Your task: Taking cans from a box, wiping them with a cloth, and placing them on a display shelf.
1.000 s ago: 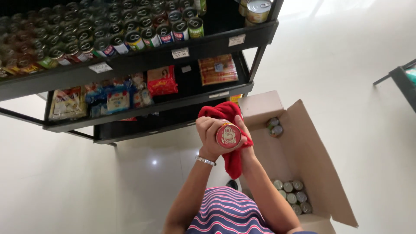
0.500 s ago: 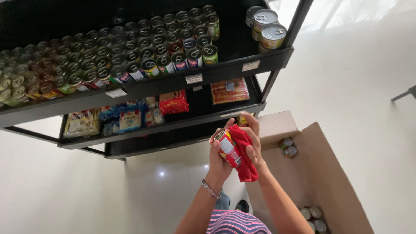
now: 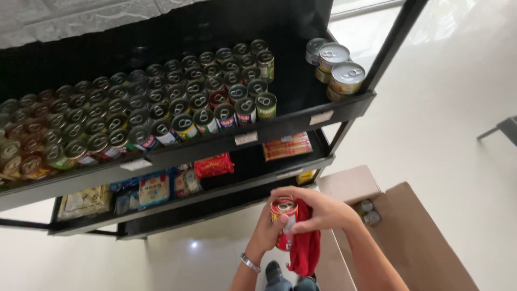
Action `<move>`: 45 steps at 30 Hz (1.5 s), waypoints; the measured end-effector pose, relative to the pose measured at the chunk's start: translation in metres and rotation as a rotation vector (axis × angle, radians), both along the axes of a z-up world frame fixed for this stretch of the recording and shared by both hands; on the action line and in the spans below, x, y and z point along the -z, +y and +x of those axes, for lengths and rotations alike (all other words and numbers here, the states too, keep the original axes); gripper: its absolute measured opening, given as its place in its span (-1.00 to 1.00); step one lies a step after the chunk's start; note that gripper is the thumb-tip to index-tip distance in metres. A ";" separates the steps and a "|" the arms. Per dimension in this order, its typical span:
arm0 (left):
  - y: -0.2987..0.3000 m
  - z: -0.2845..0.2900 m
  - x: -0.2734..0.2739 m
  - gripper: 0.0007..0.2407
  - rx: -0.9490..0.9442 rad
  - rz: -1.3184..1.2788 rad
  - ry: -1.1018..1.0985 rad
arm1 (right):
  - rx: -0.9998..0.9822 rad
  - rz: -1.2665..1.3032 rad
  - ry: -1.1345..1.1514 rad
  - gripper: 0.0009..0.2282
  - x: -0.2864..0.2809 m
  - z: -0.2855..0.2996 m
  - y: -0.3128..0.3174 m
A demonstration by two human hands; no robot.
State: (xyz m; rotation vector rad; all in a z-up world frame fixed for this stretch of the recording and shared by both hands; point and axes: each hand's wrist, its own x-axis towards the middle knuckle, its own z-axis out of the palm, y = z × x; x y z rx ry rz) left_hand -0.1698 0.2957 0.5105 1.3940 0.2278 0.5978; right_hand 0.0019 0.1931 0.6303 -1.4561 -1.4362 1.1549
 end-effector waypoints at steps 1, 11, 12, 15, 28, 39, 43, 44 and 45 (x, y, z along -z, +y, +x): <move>0.003 0.004 -0.003 -0.34 -0.003 0.003 -0.008 | -0.003 0.003 -0.008 -0.20 0.004 0.002 -0.003; 0.062 0.046 0.034 -0.22 0.089 0.013 0.045 | 0.130 0.312 -0.216 -0.36 0.055 0.035 0.022; 0.070 0.050 0.057 -0.20 0.177 -0.199 -0.070 | 0.182 0.333 -0.218 -0.36 0.058 0.037 0.024; 0.073 0.060 0.066 -0.23 0.276 -0.246 -0.155 | 0.275 0.447 -0.197 -0.35 0.086 0.053 0.028; 0.122 0.111 -0.028 -0.52 -0.598 0.905 -0.204 | 0.691 0.992 0.104 -0.38 0.067 0.114 0.124; 0.182 0.140 -0.091 -0.52 -0.596 1.374 0.043 | 0.816 0.657 -0.571 -0.39 0.005 0.171 0.242; 0.181 0.141 -0.088 -0.53 -0.645 1.379 0.036 | 0.768 0.595 -0.700 -0.42 0.032 0.196 0.286; 0.182 0.141 -0.087 -0.54 -0.644 1.361 0.040 | 0.779 0.521 -0.708 -0.43 0.037 0.199 0.295; 0.182 0.142 -0.086 -0.56 -0.643 1.344 0.044 | 0.791 0.447 -0.716 -0.44 0.041 0.202 0.304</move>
